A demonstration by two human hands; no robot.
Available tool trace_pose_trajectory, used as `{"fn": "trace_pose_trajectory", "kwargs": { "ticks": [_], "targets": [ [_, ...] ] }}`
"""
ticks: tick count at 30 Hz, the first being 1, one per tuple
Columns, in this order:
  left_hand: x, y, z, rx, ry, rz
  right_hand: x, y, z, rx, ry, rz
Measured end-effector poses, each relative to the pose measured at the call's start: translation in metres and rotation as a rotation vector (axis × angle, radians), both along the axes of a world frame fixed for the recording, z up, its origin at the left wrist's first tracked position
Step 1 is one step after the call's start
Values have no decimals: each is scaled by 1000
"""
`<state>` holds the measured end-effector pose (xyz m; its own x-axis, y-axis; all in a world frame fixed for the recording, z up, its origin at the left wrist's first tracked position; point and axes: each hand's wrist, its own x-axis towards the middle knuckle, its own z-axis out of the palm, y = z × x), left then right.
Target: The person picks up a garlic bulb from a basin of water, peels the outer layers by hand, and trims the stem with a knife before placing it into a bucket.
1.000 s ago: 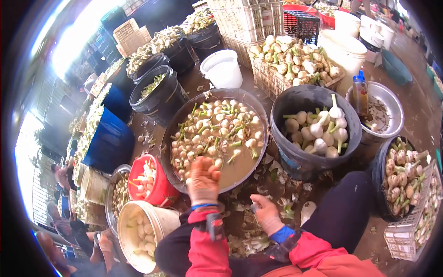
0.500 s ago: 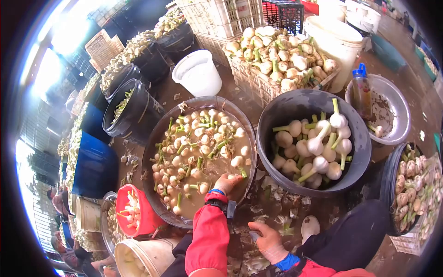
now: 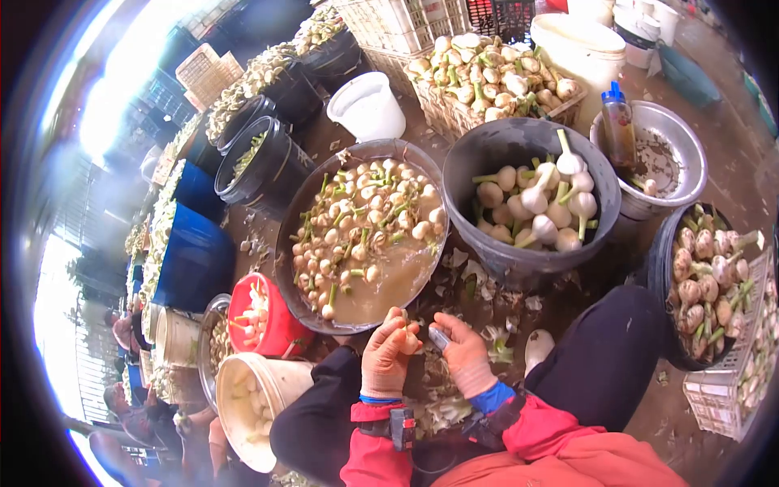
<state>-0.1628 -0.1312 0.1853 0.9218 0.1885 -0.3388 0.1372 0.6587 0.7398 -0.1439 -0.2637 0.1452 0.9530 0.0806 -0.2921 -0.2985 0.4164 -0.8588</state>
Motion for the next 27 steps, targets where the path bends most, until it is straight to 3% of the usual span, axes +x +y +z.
{"fn": "trace_pose_trajectory", "kwargs": {
  "ticks": [3, 4, 7, 8, 11, 14, 19, 22, 25, 27],
  "targets": [
    [-28, -6, 4, 368, -105, -68, -3, 1, -2, 277, 147, 168],
    [-34, -14, 10, 372, -104, -65, -6, -1, 4, 281, 148, 172],
    [-43, -24, 15, 973, -165, -89, -8, -9, 34, 37, 96, 399],
    [-46, -25, 17, 976, -165, -86, -11, -9, 34, 39, 93, 401],
    [-50, -32, 18, 1454, -88, -272, -12, -2, 13, 9, -14, 445],
    [-50, -38, 20, 1503, -111, -220, -11, -11, 33, -10, 8, 482],
    [-53, -36, 14, 1364, -191, -164, -11, -11, 30, -36, -71, 487],
    [-56, -37, 3, 1553, -194, -243, -13, -8, 31, -166, -58, 473],
    [-55, -45, 7, 1098, -147, -50, -16, -6, 24, -241, -93, 414],
    [-57, -39, 7, 390, -127, 185, -16, -6, 26, -183, -200, 329]
  ]
}}
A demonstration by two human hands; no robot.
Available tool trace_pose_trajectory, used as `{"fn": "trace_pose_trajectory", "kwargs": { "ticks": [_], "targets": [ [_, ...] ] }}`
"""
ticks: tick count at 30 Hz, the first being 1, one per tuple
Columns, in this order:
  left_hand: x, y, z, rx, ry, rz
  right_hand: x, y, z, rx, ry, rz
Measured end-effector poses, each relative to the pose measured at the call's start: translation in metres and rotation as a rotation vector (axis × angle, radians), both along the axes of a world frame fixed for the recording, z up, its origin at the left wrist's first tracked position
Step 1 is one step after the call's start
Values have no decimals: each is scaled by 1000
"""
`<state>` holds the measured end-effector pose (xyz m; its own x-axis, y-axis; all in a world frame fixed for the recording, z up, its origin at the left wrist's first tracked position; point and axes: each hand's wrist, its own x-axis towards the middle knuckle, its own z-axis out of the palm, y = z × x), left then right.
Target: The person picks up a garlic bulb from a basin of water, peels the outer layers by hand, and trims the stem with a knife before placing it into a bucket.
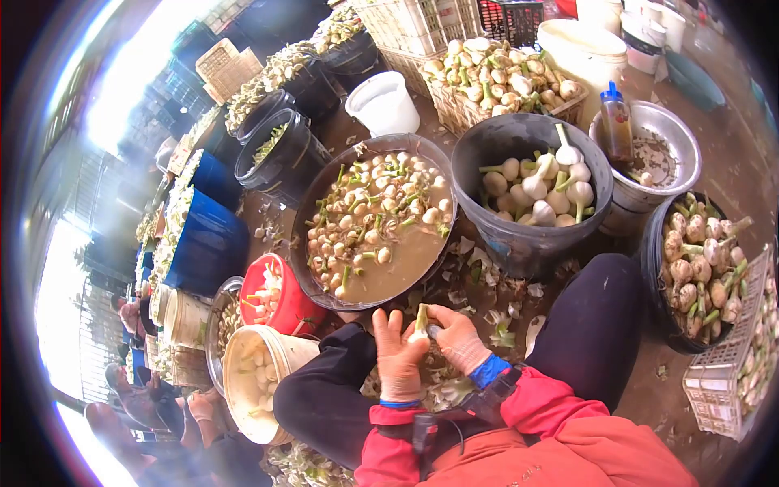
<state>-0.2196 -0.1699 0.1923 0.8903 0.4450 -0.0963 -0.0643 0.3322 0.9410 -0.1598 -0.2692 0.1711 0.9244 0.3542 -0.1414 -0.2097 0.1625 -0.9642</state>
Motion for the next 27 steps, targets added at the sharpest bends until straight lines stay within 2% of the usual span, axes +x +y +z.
{"fn": "trace_pose_trajectory", "kwargs": {
  "ticks": [2, 3, 5, 7, 8, 9, 10, 11, 13, 14, 15, 17, 20, 23, 26, 27],
  "targets": [
    [-5, 20, -9, -582, -53, 126, -1, 0, -5, 37, -64, 40],
    [-7, 28, -13, -699, -52, 110, -1, 0, -3, 77, -124, 77],
    [-12, 31, -24, -729, 31, 221, -2, -2, 5, 2, -203, 99],
    [-12, 24, -22, -686, 3, 251, 0, -6, 15, 247, 58, 113],
    [-12, 21, -21, -615, -17, 220, -3, -1, 3, 384, 76, 81],
    [-12, 17, -19, -544, -36, 189, -2, 1, 0, 382, 74, 82],
    [-12, 12, -12, -410, 30, 133, 0, 2, -1, 252, 128, 94],
    [-11, 7, -11, -412, 28, 130, 2, 3, -4, 122, 182, 105],
    [-10, -5, -3, 859, 87, 19, 2, 3, -8, 122, 174, 58],
    [-12, -8, 4, 1271, 137, -11, 1, 1, -9, 154, 239, 48],
    [-12, -9, 3, 1270, 140, -8, 0, -1, -5, 187, 302, 40],
    [-9, -10, -2, 1199, 181, 16, 0, 2, -5, 144, 270, 36],
    [-9, -4, -4, 1294, 171, 54, 0, 7, -11, 158, 249, 29],
    [-11, -2, -11, 1381, 149, 55, 0, 4, 2, 88, 383, 107],
    [-10, -6, -11, 1263, 101, 75, 0, 3, -3, 180, 431, 3],
    [-10, -7, -12, 973, 88, 79, 0, 1, 3, 191, 410, 18]
  ]
}}
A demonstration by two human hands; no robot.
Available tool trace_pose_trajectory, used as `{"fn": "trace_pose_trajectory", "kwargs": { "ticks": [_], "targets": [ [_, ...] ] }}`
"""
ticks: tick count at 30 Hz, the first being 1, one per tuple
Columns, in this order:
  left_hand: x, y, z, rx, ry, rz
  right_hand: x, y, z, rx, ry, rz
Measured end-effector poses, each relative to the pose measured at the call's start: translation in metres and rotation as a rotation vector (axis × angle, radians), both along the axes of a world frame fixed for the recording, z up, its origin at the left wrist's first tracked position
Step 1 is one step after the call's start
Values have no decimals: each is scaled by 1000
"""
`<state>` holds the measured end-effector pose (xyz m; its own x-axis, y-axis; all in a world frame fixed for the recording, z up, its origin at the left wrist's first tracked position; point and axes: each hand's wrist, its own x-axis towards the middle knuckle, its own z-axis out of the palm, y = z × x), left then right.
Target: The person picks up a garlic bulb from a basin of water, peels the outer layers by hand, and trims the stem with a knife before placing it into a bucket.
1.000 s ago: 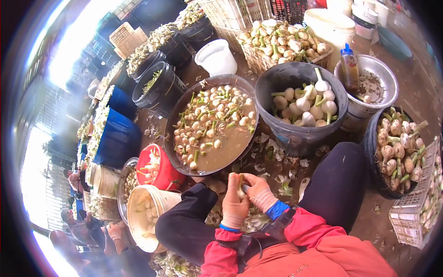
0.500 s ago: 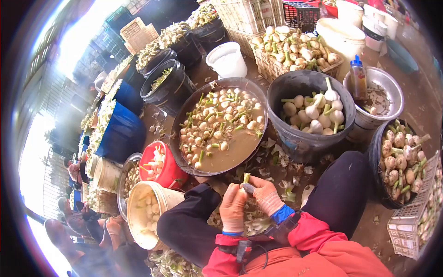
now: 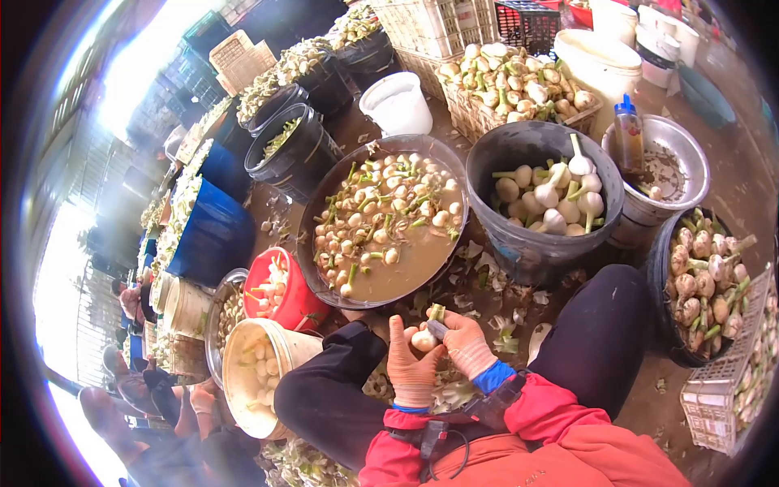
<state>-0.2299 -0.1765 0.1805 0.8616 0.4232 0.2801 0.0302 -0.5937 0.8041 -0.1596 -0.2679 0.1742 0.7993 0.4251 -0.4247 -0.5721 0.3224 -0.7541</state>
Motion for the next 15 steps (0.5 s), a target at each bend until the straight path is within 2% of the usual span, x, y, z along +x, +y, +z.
{"fn": "trace_pose_trajectory", "kwargs": {
  "ticks": [2, 4, 6, 7, 9, 10, 11, 12, 13, 15],
  "targets": [
    [-1, 0, 0, -574, -52, 15, -1, 0, 0, 15, -22, 12],
    [-2, 4, 5, -617, -68, -27, -2, 1, -7, 106, -135, 11],
    [-4, 8, 10, -802, -3, -28, -4, -1, -6, 80, -180, 0],
    [-5, 10, 7, -803, -4, -24, -5, -1, -4, 57, -227, -15],
    [-4, 14, 1, -1045, -10, -96, -5, -5, 4, 33, -206, -8],
    [-4, 16, 1, -1047, -11, -94, -4, -6, 6, 10, -185, -4],
    [-4, 20, 3, -1365, 15, -133, -3, -6, 6, 7, -185, -2],
    [-4, 24, 4, -1683, 42, -172, -3, -6, 4, 109, -125, 24],
    [-3, 28, 1, -1669, 82, -243, -3, -6, 3, 210, -63, 50],
    [-1, 30, 1, -1628, 146, -215, 0, -7, 4, 113, -127, 48]
  ]
}}
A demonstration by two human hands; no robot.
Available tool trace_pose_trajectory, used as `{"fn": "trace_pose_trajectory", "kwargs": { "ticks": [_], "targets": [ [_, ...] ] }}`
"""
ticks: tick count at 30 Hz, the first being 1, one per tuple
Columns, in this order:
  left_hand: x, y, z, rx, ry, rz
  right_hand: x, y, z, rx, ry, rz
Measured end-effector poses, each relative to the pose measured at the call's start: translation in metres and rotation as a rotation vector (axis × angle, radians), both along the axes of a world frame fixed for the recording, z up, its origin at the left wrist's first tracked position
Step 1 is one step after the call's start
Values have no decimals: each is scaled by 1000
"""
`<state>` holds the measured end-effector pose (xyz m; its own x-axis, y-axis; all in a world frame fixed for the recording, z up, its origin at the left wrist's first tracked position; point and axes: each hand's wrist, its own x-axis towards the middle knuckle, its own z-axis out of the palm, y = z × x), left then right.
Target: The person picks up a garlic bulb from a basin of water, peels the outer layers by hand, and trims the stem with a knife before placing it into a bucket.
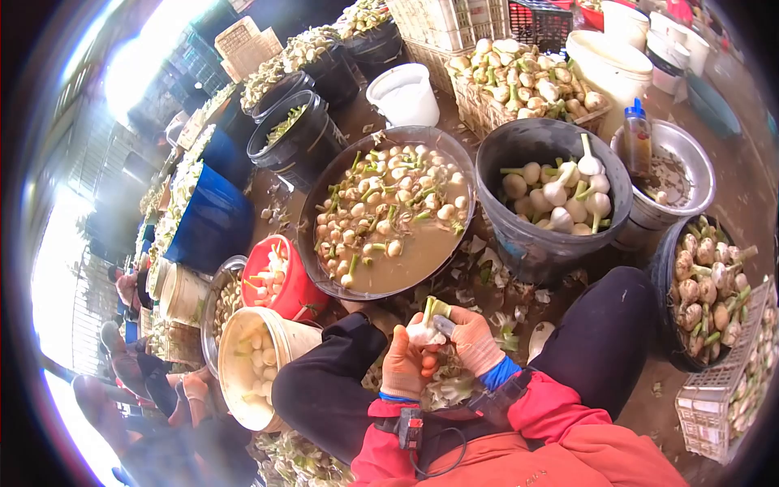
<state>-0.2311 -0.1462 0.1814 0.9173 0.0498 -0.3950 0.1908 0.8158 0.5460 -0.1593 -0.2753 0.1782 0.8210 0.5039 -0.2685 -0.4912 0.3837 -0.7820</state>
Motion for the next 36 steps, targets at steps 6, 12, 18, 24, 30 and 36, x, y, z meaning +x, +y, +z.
{"fn": "trace_pose_trajectory", "kwargs": {
  "ticks": [6, 12, 18, 24, 30, 36],
  "targets": [
    [3, -23, -14, 417, 210, 386, -7, 6, 5, -635, -704, -63],
    [1, -17, -36, 851, 26, 386, -15, 13, 11, -341, -684, -29],
    [1, -14, -2, 705, 27, 165, -8, 8, -3, -193, -218, -58],
    [-11, -17, 4, 497, -82, -31, 22, 0, -44, -60, 103, -276],
    [-9, -7, -4, 671, -17, 156, 10, -7, -39, -655, -559, 189],
    [0, -4, -43, 1075, -68, 196, -6, -3, 0, -468, -578, 220]
  ]
}}
